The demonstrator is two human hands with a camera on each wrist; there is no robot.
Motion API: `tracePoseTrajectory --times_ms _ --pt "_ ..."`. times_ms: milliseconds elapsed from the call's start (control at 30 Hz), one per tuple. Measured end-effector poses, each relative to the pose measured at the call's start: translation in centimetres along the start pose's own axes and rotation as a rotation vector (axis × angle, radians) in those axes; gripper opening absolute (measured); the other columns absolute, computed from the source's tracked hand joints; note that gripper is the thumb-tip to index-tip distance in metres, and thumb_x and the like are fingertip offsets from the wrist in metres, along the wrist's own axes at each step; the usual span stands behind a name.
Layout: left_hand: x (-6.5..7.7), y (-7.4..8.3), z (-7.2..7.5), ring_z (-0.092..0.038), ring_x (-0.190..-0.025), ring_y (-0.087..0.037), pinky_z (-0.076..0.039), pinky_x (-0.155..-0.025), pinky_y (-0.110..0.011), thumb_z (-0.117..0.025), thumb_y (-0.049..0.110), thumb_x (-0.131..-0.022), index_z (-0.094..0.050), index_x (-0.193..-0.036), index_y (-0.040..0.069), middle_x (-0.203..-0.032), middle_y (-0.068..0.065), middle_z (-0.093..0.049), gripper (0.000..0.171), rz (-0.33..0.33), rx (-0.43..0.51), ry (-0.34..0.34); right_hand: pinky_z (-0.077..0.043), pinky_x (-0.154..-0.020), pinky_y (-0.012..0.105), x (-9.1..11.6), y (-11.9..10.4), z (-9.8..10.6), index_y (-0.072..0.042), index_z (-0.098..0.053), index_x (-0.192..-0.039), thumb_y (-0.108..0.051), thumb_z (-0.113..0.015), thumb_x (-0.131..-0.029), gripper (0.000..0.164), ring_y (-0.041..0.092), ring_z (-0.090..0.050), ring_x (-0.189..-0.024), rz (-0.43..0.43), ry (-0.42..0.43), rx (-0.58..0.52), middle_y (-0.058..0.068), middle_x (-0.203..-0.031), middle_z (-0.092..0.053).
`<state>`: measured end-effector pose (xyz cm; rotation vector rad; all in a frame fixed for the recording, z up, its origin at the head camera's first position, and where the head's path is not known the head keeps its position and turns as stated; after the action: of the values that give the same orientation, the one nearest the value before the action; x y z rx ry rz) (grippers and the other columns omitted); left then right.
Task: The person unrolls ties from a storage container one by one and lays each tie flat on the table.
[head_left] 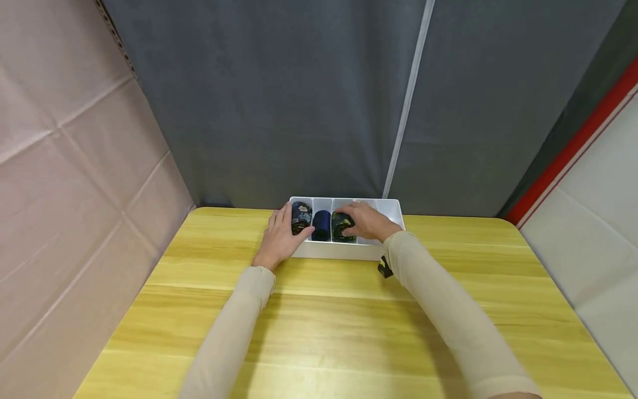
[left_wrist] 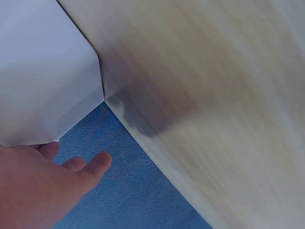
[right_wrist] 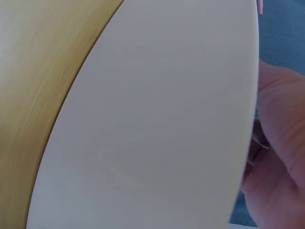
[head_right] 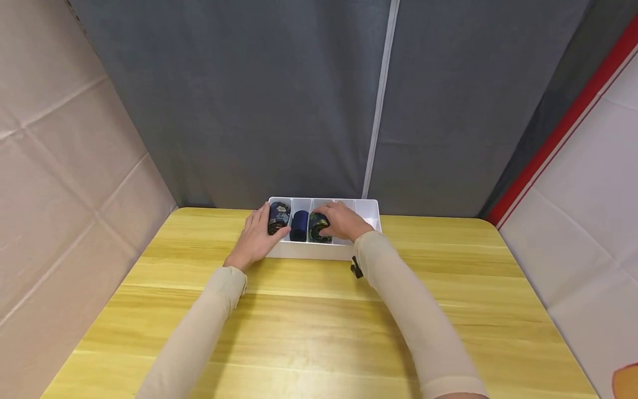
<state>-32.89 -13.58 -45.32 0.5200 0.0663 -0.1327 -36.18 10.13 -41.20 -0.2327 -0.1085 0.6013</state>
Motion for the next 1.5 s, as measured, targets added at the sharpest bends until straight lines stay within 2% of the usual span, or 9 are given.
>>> tracePoseTrajectory --times_ms 200,433,700,900,1067,1233,1500 --pt "0.1 0.0 0.0 -0.014 -0.158 -0.037 -0.019 -0.127 -0.058 -0.048 0.076 -0.093 -0.005 -0.165 0.014 -0.173 -0.008 -0.013 0.105 -0.009 0.015 0.018 -0.046 -0.113 0.047 -0.4 -0.1 -0.2 -0.012 -0.055 -0.144 -0.019 -0.078 -0.092 0.057 0.032 -0.057 -0.131 0.027 0.03 -0.016 0.014 -0.143 -0.06" --pt "0.1 0.0 -0.2 -0.014 -0.158 -0.036 -0.019 -0.127 -0.056 -0.048 0.076 -0.093 -0.004 -0.166 0.015 -0.173 -0.007 -0.012 0.104 -0.006 0.022 0.008 -0.047 -0.112 0.046 -0.4 0.1 -0.3 -0.012 -0.056 -0.139 -0.019 -0.078 -0.092 0.052 0.031 -0.06 -0.128 0.025 0.047 -0.034 0.014 -0.139 -0.061" --pt "0.1 0.3 -0.1 -0.013 -0.158 -0.035 -0.019 -0.127 -0.056 -0.048 0.075 -0.093 -0.003 -0.166 0.016 -0.173 -0.005 -0.011 0.104 -0.003 0.035 0.004 -0.048 -0.111 0.047 -0.1 0.3 0.6 -0.017 -0.053 -0.144 -0.021 -0.077 -0.092 0.057 0.03 -0.06 -0.124 0.02 0.042 -0.043 0.014 -0.138 -0.059" --pt "-0.1 0.3 -0.4 -0.012 -0.159 -0.035 -0.019 -0.127 -0.057 -0.046 0.077 -0.093 -0.003 -0.166 0.016 -0.173 -0.006 -0.011 0.105 0.0 0.035 -0.005 -0.057 -0.097 0.044 0.4 0.1 1.4 -0.029 -0.045 -0.154 -0.021 -0.075 -0.094 0.067 0.026 -0.064 -0.098 0.005 -0.004 -0.011 0.015 -0.128 -0.056" --pt "-0.3 0.3 -0.4 -0.013 -0.158 -0.035 -0.018 -0.127 -0.056 -0.049 0.075 -0.093 -0.004 -0.165 0.015 -0.173 -0.007 -0.012 0.105 -0.003 0.048 0.004 -0.061 -0.084 0.04 0.5 -0.2 1.8 -0.035 -0.047 -0.153 -0.021 -0.071 -0.097 0.063 0.021 -0.063 -0.077 0.011 -0.021 0.033 0.013 -0.122 -0.054" --pt "-0.5 0.1 -0.6 -0.015 -0.158 -0.035 -0.019 -0.127 -0.055 -0.049 0.075 -0.093 -0.005 -0.165 0.015 -0.172 -0.006 -0.012 0.104 -0.016 0.055 0.007 -0.061 -0.081 0.038 0.5 -0.3 1.8 -0.036 -0.051 -0.15 -0.02 -0.069 -0.098 0.057 0.021 -0.063 -0.075 -0.013 -0.035 0.024 0.013 -0.124 -0.052" --pt "-0.5 0.0 -1.0 -0.015 -0.158 -0.033 -0.02 -0.127 -0.055 -0.049 0.076 -0.092 -0.004 -0.166 0.016 -0.173 -0.005 -0.012 0.105 -0.009 0.058 0.005 -0.061 -0.086 0.042 0.5 -0.3 2.4 -0.033 -0.051 -0.148 -0.025 -0.066 -0.099 0.052 0.023 -0.064 -0.082 -0.029 -0.058 0.038 0.016 -0.126 -0.053"
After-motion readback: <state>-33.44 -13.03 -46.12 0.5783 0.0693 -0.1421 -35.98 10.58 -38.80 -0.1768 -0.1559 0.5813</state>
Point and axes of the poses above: each hand's wrist, its own x-axis away from the middle knuckle, its own z-axis out of the back of the hand, y = z × x, the point moved 4 cm from there along -x, towards the middle knuckle
